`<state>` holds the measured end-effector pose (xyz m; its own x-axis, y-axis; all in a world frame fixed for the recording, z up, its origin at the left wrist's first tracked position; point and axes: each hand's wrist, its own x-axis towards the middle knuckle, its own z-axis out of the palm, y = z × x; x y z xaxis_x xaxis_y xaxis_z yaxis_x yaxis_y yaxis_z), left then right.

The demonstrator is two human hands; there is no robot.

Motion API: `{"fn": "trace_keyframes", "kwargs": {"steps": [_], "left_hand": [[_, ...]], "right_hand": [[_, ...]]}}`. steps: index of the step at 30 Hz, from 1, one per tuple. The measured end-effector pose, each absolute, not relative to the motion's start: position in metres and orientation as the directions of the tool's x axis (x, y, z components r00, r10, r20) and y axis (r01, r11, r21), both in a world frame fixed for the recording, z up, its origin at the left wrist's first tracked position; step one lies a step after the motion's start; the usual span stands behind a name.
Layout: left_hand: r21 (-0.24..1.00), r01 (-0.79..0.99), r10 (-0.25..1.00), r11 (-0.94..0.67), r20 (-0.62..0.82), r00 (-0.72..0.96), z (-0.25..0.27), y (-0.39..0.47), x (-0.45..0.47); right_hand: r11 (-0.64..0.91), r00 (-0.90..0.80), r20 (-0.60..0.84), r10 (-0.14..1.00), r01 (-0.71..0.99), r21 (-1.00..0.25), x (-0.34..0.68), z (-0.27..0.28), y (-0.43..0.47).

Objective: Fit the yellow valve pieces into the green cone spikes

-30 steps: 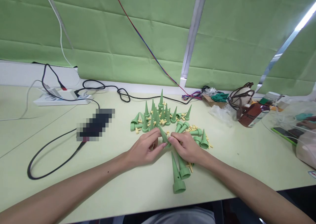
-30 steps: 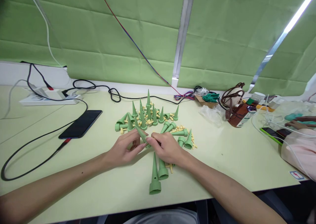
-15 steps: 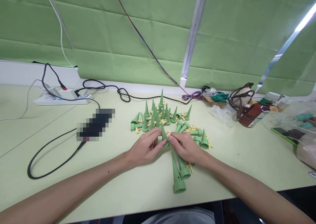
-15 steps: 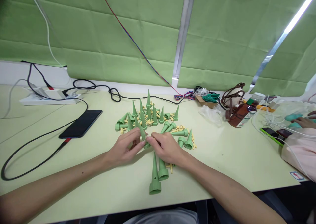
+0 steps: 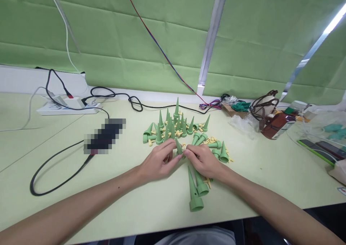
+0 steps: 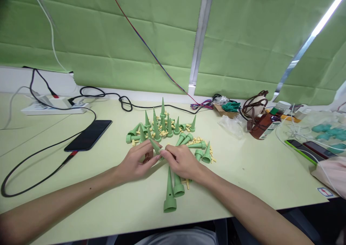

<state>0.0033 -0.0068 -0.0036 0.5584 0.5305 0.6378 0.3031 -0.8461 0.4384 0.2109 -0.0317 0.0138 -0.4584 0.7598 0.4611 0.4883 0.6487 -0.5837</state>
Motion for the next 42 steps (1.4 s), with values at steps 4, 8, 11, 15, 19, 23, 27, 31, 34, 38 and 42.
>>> {"fn": "trace_keyframes", "kwargs": {"steps": [4, 8, 11, 15, 19, 23, 27, 31, 34, 38, 42], "left_hand": [[0.432, 0.305, 0.526, -0.849, 0.64, 0.56, -0.0045, -0.0057, 0.0032], [0.4, 0.29, 0.494, -0.869, 0.681, 0.541, -0.0047, -0.0051, 0.0034], [0.358, 0.274, 0.45, -0.893, 0.726, 0.52, -0.0039, -0.0056, 0.0039], [0.302, 0.267, 0.401, -0.915, 0.756, 0.517, -0.0035, -0.0057, 0.0047], [0.252, 0.261, 0.358, -0.932, 0.756, 0.548, -0.0046, -0.0054, 0.0038], [0.231, 0.274, 0.351, -0.934, 0.749, 0.562, -0.0058, -0.0055, 0.0027], [0.257, 0.294, 0.384, -0.921, 0.732, 0.563, -0.0063, -0.0052, 0.0032], [0.287, 0.325, 0.428, -0.901, 0.716, 0.552, -0.0062, -0.0058, 0.0045], [0.336, 0.34, 0.475, -0.879, 0.695, 0.54, -0.0058, -0.0066, 0.0051], [0.428, 0.361, 0.56, -0.829, 0.652, 0.511, -0.0048, -0.0069, 0.0053], [0.464, 0.37, 0.593, -0.805, 0.629, 0.502, -0.0052, -0.0064, 0.0053]], "right_hand": [[0.649, -0.459, 0.461, 0.759, 0.49, -0.582, 0.2112, 0.0141, -0.0318], [0.646, -0.451, 0.464, 0.763, 0.493, -0.583, 0.212, 0.0139, -0.0312], [0.645, -0.448, 0.465, 0.764, 0.498, -0.58, 0.2125, 0.0136, -0.0307], [0.649, -0.45, 0.469, 0.76, 0.495, -0.578, 0.2123, 0.0137, -0.0304], [0.649, -0.452, 0.468, 0.76, 0.488, -0.583, 0.2119, 0.014, -0.0304], [0.64, -0.448, 0.459, 0.767, 0.491, -0.591, 0.2118, 0.0136, -0.0301], [0.622, -0.434, 0.446, 0.782, 0.503, -0.601, 0.2115, 0.0125, -0.0297], [0.616, -0.42, 0.451, 0.788, 0.514, -0.597, 0.2106, 0.0114, -0.0303], [0.61, -0.4, 0.461, 0.793, 0.518, -0.6, 0.21, 0.0109, -0.0307], [0.602, -0.365, 0.48, 0.798, 0.522, -0.604, 0.2102, 0.0113, -0.0299], [0.604, -0.341, 0.501, 0.796, 0.514, -0.609, 0.2109, 0.0115, -0.0295]]}}
